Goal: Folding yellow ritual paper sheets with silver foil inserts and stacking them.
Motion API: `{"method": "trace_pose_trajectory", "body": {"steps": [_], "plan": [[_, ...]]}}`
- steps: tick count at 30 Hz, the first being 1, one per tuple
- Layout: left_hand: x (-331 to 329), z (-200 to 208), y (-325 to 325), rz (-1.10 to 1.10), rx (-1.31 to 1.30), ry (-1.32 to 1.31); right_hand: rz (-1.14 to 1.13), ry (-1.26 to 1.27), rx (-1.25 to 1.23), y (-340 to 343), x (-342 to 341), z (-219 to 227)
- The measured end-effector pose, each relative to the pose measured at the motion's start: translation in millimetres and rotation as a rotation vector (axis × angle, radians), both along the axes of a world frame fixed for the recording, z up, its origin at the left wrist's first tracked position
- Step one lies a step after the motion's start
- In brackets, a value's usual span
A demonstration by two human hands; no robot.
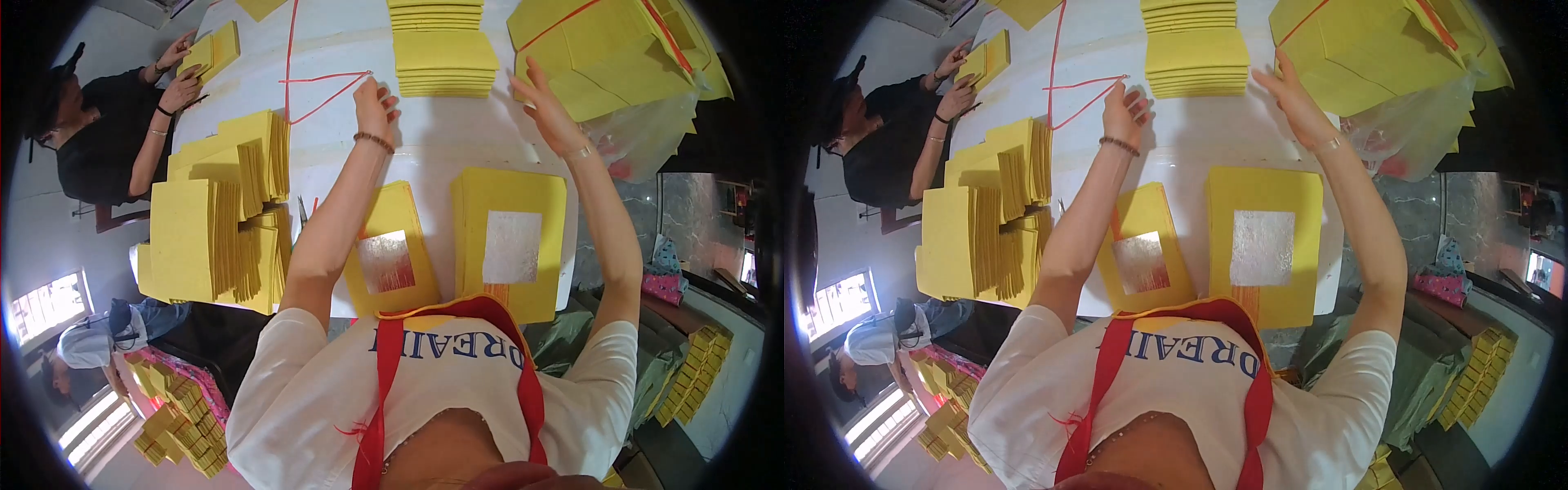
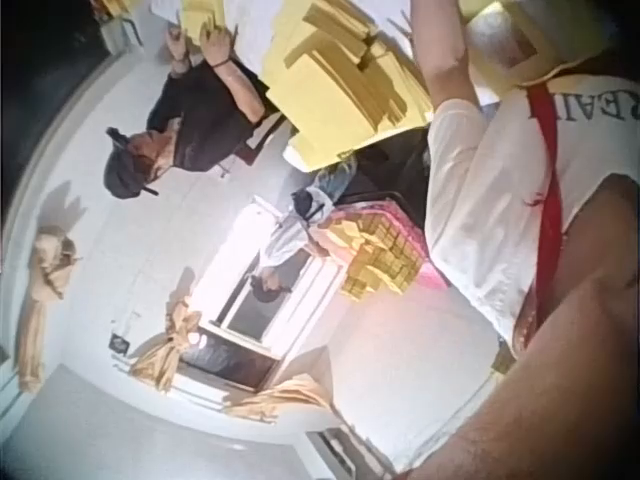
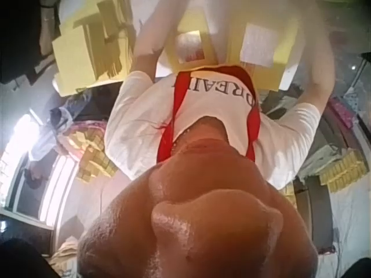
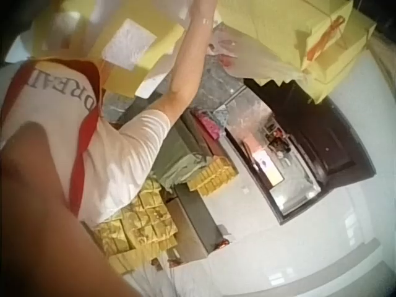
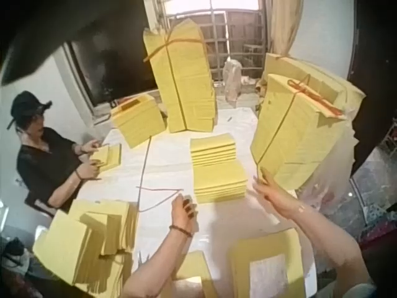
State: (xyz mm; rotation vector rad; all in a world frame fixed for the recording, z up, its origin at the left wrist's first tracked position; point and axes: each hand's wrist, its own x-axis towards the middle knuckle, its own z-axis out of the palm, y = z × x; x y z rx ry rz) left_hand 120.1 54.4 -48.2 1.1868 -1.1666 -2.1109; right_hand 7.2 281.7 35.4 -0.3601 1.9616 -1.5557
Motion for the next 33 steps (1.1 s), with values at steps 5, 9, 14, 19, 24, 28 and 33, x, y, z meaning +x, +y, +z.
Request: {"method": "trace_pose_trajectory", "body": {"steps": [5, 9, 14, 19, 24, 28, 33], "plan": [[79, -18, 61, -0.374, 0.047, 0.251, -0.034, -0.077, -0.214, 102, 39, -1], [133, -24, 133, -0.602, -0.017, 0.08, -0.197, -0.24, -0.467, 163, 79, -60], [161, -35, 172, -0.734, -0.152, 0.293, -0.298, -0.204, -0.577, 177, 157, -120], [164, -8, 191, -0.701, -0.209, 0.239, -0.094, 0.322, -0.187, 176, 189, -124], [166, -52, 180, -0.635, 0.04, 0.4, -0.07, 0.302, -0.285, 168, 190, -135], [171, -49, 171, -0.676, -0.005, 0.317, -0.196, -0.188, -0.52, 149, 185, -124], [168, -33, 178, -0.581, 0.058, 0.348, -0.194, -0.299, -0.631, 149, 181, -124]]}}
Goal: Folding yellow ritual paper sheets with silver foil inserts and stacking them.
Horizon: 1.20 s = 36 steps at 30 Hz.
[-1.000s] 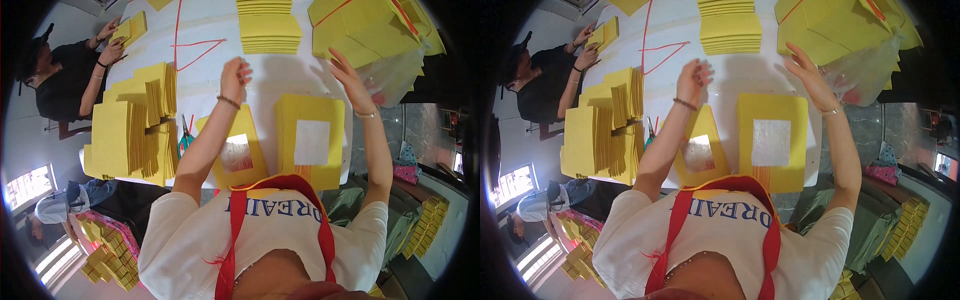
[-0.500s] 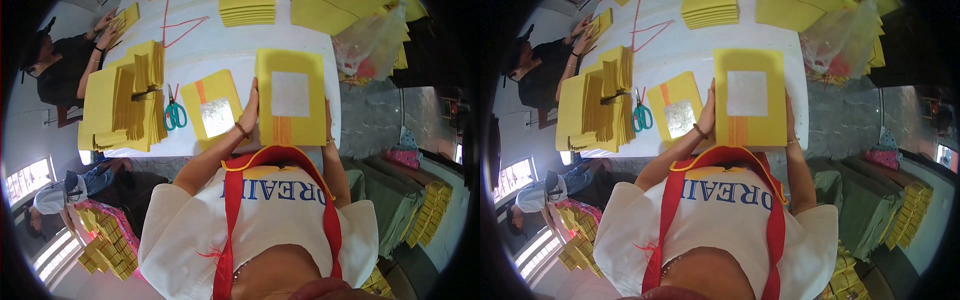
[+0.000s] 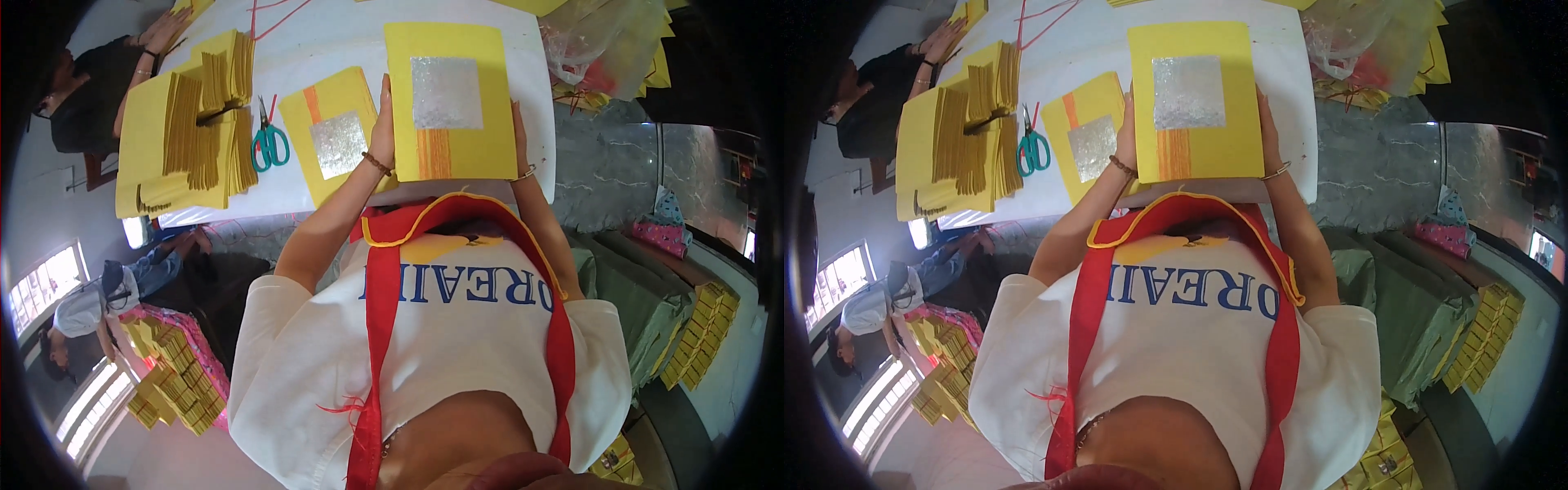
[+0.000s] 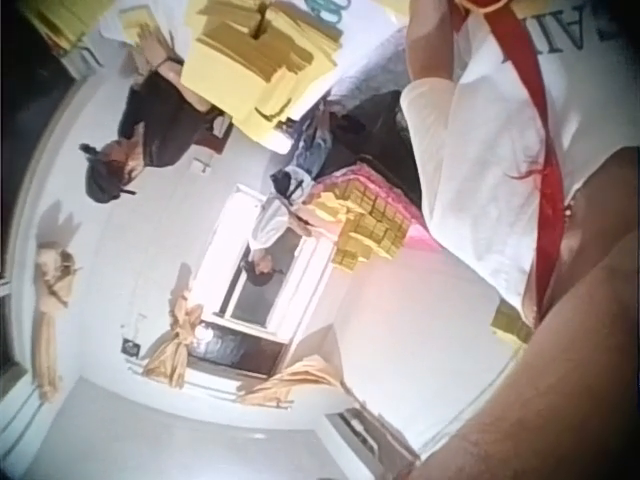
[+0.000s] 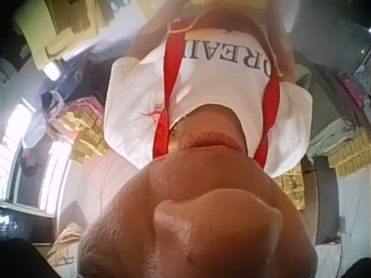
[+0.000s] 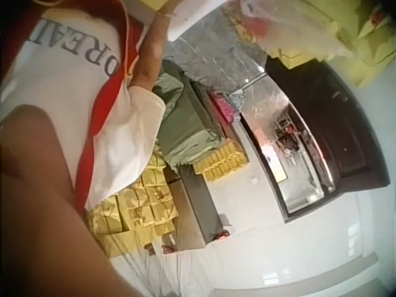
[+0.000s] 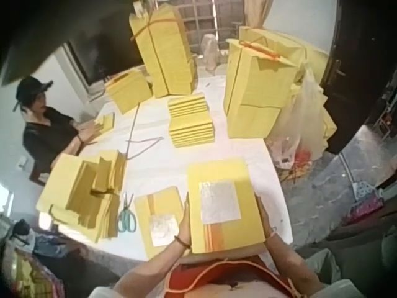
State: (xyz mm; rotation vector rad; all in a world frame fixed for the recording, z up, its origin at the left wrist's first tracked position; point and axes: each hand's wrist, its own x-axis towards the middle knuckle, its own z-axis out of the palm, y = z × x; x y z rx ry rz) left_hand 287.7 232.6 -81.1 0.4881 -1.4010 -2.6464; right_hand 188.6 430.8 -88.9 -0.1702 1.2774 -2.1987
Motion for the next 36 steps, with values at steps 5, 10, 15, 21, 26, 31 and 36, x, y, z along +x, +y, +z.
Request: {"method": "trace_pose_trajectory", "body": {"steps": [5, 10, 15, 21, 26, 31, 36], "plan": [[-2, -3, 0, 0.03, -0.187, 0.032, 0.055, 0.008, -0.002, 4, -3, 3], [8, 16, -14, 0.365, -0.39, 0.013, -0.017, 0.423, 0.196, 18, -8, 35], [44, 93, -29, -0.077, -1.205, 0.275, 0.397, 1.021, 0.496, 43, 4, 85], [56, 110, -15, -0.42, -1.78, 0.533, 0.355, 0.992, 0.501, 40, 8, 75], [52, 115, -17, -0.483, -1.615, 0.513, 0.375, 0.932, 0.409, 44, 5, 71], [43, 116, -21, -0.462, -1.454, 0.446, 0.421, 0.948, 0.348, 45, 4, 74], [39, 116, -21, -0.479, -1.285, 0.303, 0.421, 0.916, 0.331, 44, 3, 73]]}}
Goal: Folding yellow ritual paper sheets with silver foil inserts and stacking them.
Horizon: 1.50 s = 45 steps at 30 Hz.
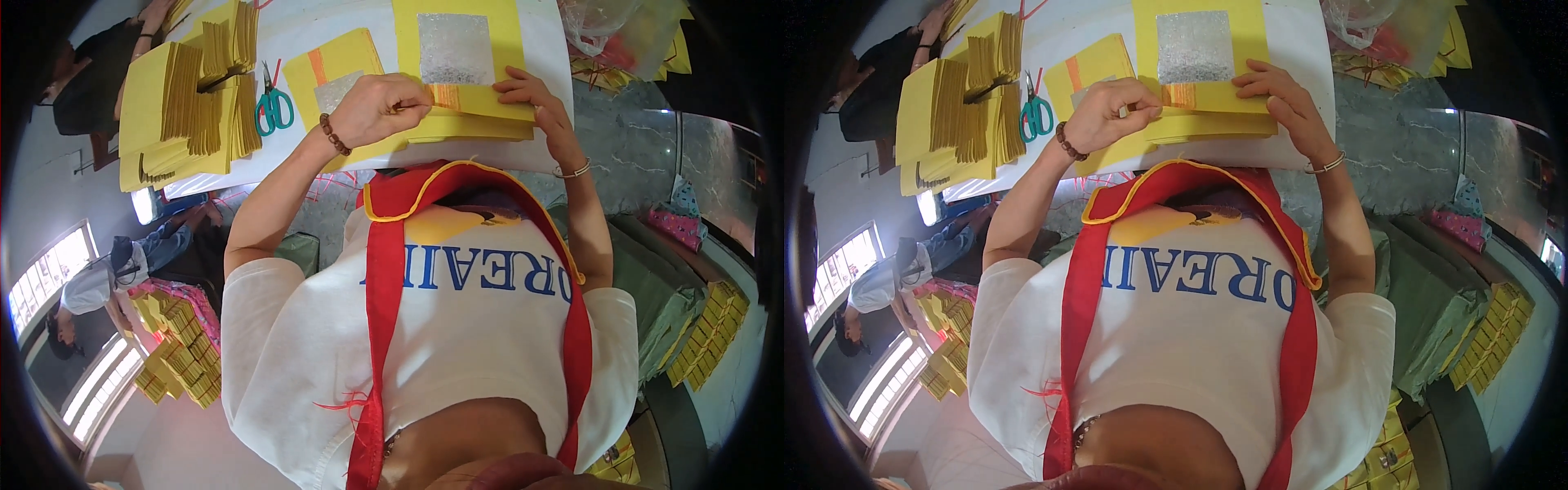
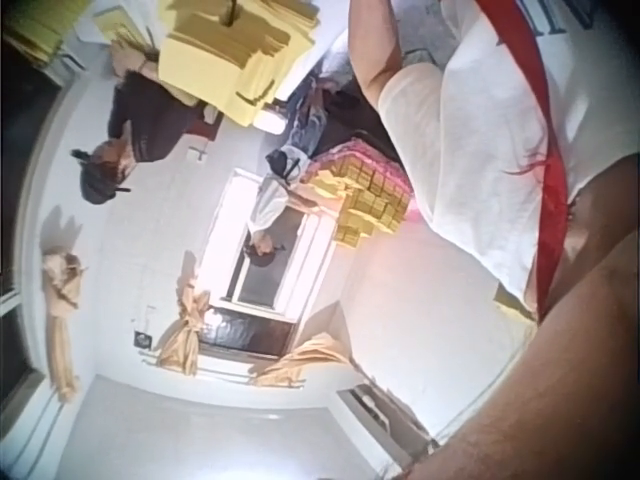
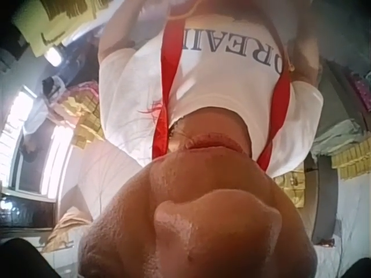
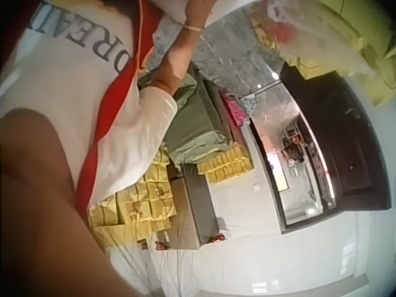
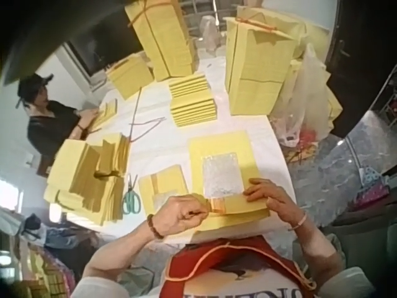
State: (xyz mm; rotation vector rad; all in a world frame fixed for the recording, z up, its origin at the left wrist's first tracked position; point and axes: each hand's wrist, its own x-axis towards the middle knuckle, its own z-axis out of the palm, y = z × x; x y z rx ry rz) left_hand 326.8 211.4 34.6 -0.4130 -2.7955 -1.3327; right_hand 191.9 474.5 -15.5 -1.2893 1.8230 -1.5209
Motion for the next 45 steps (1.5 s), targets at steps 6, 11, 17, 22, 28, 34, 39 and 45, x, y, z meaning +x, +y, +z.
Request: {"method": "trace_pose_trajectory", "body": {"steps": [6, 11, 17, 22, 28, 34, 39, 45], "plan": [[-5, -5, -5, 0.066, 0.127, -0.26, -0.005, -0.03, -0.014, 0, -1, -3], [-9, -8, -8, 0.058, 0.265, -0.391, -0.001, -0.029, -0.028, -1, -1, -3], [-13, -15, -13, 0.079, 0.357, -0.456, -0.046, -0.035, 0.039, -2, 4, 2], [-13, -20, -14, 0.107, 0.433, -0.462, -0.198, -0.104, 0.064, -7, 7, -5], [-16, -16, -17, 0.088, 0.387, -0.485, -0.149, 0.011, 0.081, -7, 4, -2], [-16, -22, -19, 0.076, 0.404, -0.485, -0.15, 0.01, 0.066, -9, 4, -1], [-12, -11, -16, 0.058, 0.567, -0.51, -0.146, 0.007, 0.053, -7, 3, -4], [-10, -7, -23, -0.047, 0.19, 0.097, -0.245, -0.183, 0.046, -11, 6, -10]]}}
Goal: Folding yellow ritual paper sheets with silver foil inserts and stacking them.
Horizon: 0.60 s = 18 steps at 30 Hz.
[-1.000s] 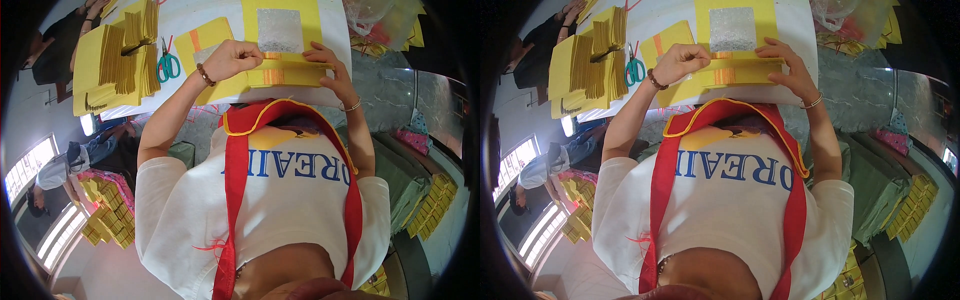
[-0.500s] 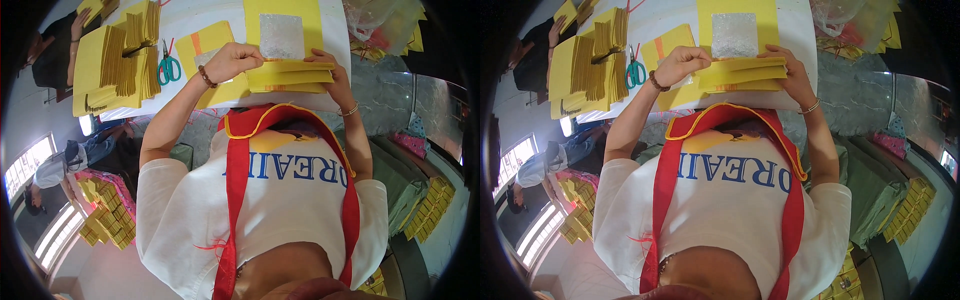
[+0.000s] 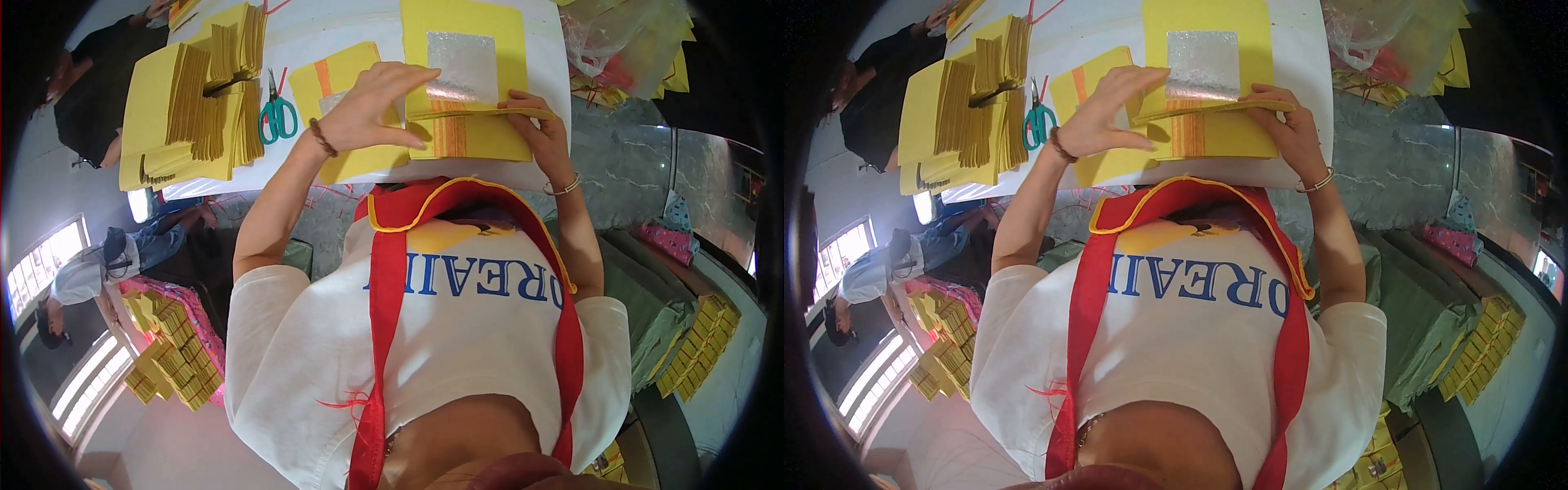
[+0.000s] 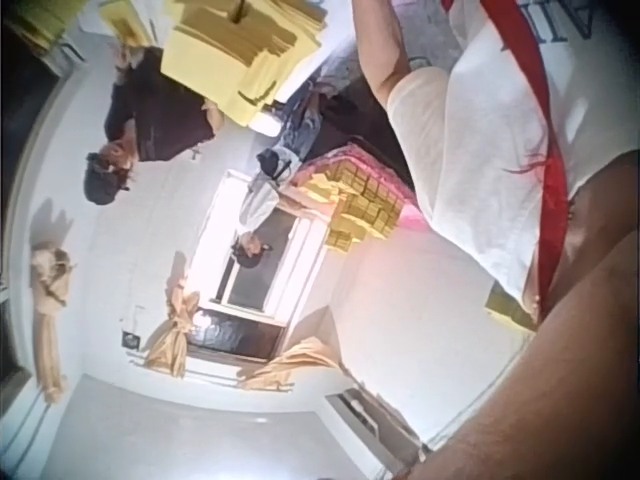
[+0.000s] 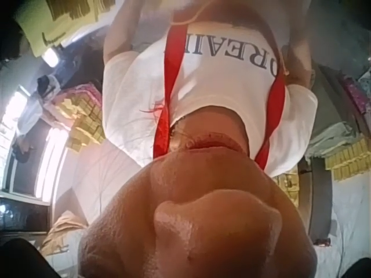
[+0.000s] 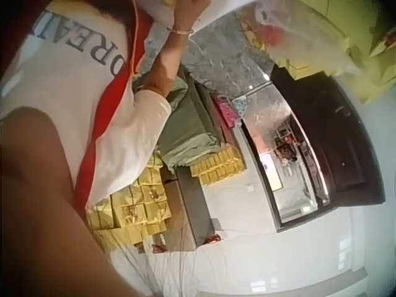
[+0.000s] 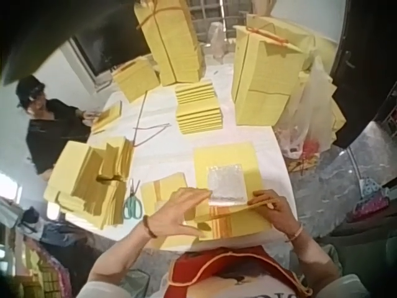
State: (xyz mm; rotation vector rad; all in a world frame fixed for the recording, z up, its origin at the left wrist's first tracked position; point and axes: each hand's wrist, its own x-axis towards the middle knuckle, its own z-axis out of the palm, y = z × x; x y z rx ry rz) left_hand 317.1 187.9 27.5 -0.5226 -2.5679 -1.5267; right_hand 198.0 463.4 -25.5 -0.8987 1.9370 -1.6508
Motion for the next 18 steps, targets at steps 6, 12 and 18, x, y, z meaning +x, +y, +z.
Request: {"method": "trace_pose_trajectory", "body": {"steps": [6, 12, 18], "plan": [[0, -15, 15, 0.235, -0.745, 0.283, 0.015, 0.155, -0.079, -4, -8, 16], [28, 4, 27, 0.119, -0.758, 0.306, 0.097, 0.696, 0.12, 11, 3, 45], [37, 1, 34, 0.21, -0.332, 0.144, 0.123, 0.316, 0.267, 20, 13, 37]]}}
